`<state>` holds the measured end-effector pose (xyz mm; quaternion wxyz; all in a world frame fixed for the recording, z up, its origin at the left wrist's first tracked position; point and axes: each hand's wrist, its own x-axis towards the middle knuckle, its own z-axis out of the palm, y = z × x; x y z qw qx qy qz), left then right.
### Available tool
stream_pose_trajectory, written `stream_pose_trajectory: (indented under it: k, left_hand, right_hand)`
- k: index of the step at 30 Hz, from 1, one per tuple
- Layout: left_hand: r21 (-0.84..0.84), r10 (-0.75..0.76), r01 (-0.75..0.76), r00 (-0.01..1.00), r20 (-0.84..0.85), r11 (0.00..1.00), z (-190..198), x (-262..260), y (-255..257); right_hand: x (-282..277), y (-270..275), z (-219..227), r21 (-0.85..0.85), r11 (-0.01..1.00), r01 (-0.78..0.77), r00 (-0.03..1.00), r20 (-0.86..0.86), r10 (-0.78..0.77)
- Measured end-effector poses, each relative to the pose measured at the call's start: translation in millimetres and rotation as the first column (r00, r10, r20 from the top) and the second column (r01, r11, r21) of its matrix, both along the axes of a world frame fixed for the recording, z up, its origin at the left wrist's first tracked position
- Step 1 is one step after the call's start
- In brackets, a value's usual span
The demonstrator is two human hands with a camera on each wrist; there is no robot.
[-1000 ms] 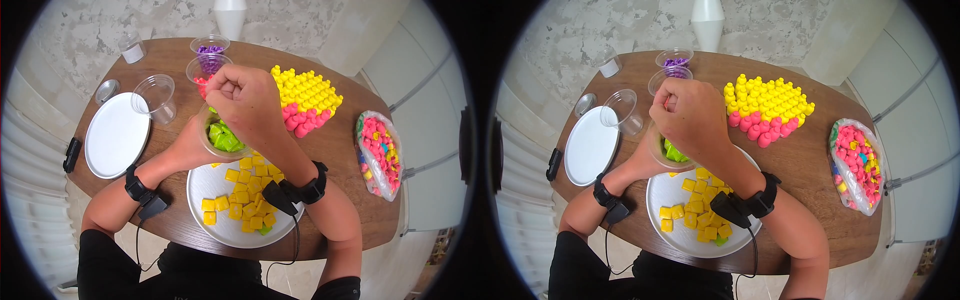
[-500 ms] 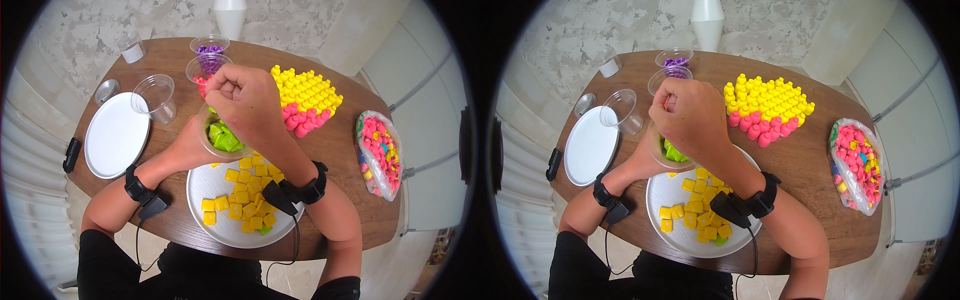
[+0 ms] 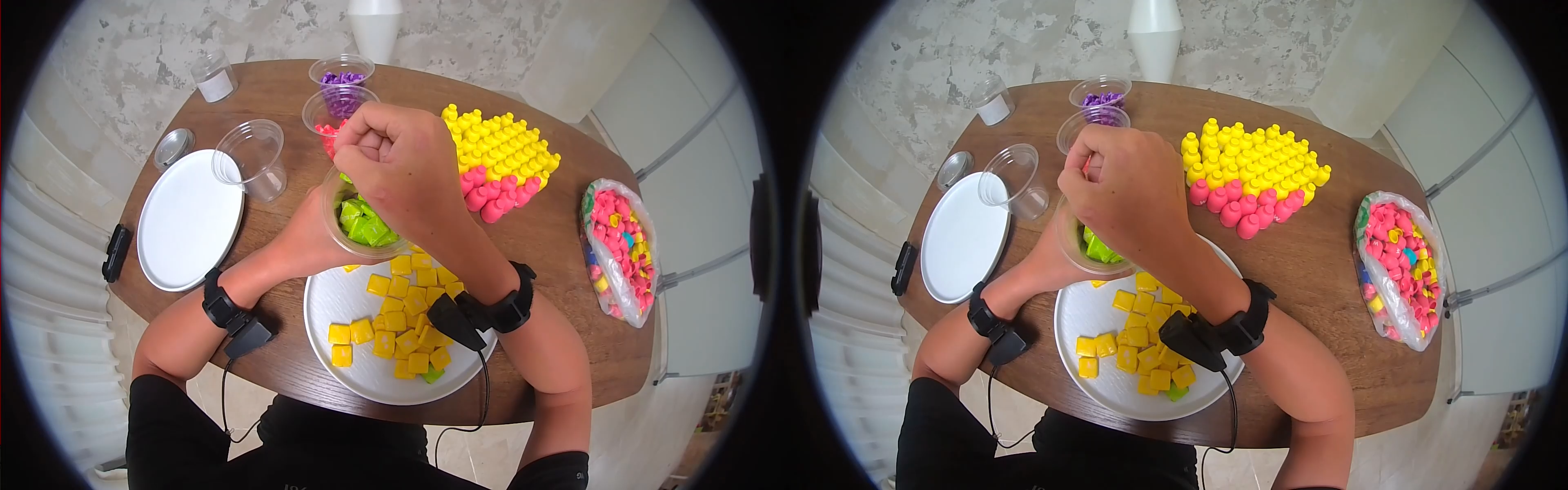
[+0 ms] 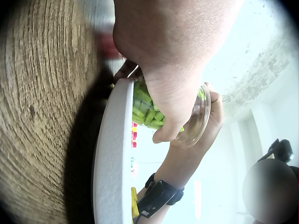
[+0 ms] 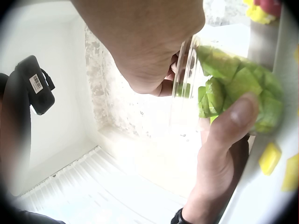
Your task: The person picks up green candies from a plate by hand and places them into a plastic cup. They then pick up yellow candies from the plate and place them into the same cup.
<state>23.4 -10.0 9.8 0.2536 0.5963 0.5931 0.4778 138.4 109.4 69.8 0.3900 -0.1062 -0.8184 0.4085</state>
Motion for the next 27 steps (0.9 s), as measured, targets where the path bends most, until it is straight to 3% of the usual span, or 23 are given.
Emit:
stream_pose_trajectory:
  k: [27]
  left_hand:
    - [-0.004, -0.011, 0.011, 1.000, 0.012, 1.000, 2.2, 0.6, -1.2]
  right_hand:
    - [0.1, 0.4, -0.9, 0.024, 1.000, 0.004, 1.000, 0.003, -0.004]
